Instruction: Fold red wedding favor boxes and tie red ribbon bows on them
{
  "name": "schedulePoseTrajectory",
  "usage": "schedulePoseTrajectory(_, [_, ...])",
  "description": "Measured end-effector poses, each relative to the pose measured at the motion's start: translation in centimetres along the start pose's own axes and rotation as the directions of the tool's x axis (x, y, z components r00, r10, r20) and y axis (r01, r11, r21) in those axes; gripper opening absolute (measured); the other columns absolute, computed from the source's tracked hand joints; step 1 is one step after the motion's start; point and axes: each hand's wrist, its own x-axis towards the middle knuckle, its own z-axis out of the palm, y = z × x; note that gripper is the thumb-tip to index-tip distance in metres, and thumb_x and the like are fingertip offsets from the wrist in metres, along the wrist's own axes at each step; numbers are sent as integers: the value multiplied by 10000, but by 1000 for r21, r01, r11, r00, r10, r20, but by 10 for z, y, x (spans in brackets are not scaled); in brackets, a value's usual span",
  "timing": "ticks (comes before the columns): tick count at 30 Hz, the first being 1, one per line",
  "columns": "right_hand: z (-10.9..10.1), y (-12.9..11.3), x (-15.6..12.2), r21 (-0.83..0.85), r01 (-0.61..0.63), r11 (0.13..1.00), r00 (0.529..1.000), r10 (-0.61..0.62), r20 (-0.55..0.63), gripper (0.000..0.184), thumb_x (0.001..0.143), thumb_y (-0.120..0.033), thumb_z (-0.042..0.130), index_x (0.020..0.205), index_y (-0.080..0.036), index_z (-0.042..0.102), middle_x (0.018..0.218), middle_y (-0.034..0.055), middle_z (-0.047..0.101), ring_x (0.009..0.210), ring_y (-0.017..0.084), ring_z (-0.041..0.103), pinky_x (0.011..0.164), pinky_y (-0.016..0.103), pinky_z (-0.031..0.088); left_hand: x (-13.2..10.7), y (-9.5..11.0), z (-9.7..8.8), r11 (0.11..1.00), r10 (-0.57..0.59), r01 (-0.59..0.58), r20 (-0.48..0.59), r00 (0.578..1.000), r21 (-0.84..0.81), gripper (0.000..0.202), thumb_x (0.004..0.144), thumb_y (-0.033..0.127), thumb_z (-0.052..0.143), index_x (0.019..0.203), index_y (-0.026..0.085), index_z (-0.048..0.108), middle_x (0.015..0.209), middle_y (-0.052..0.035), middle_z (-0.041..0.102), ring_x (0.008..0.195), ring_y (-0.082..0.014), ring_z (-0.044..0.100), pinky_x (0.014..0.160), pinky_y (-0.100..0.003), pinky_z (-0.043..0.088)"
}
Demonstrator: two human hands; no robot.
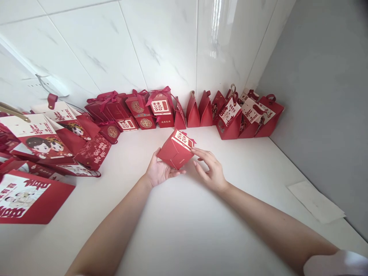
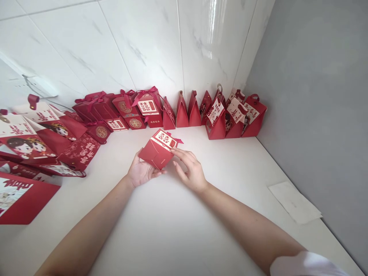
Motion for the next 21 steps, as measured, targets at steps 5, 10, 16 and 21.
schedulePoseTrajectory(5, [0,4,-2,36,-21,999,1000,21,10,459,966,-163,532,1393,-328,504,1410,38,535,1254,254,534,846,411,597,2,-1,-4,998,-60,58,73,996,36,989,823,838,283,1407,57,450,1130,-243,674,957,-354,708,754,-336,600])
schedulePoseTrajectory(10, [0,4,-2,66,-50,997,999,50,8,420,985,-197,518,1390,-307,515,1413,67,527,1267,267,534,869,417,598,2,0,-4,995,-85,80,90,992,66,1072,785,885,234,1402,36,453,1154,-281,655,965,-340,711,772,-320,599])
schedulePoseTrajectory(16, [-2,2,-1,107,-69,992,997,65,37,433,992,-200,511,1409,-311,490,1438,86,485,1101,241,624,845,412,593,2,1,-7,993,-95,87,102,990,78,1030,820,854,154,1379,51,478,1131,-282,663,875,-311,732,676,-279,596])
schedulePoseTrajectory(21, [-3,3,-3,129,-49,990,998,45,34,419,992,-220,510,1400,-313,488,1409,99,489,923,207,645,776,410,598,1,0,-5,992,-92,82,111,990,98,1018,826,843,215,1369,26,486,1115,-283,669,912,-335,722,742,-321,600])
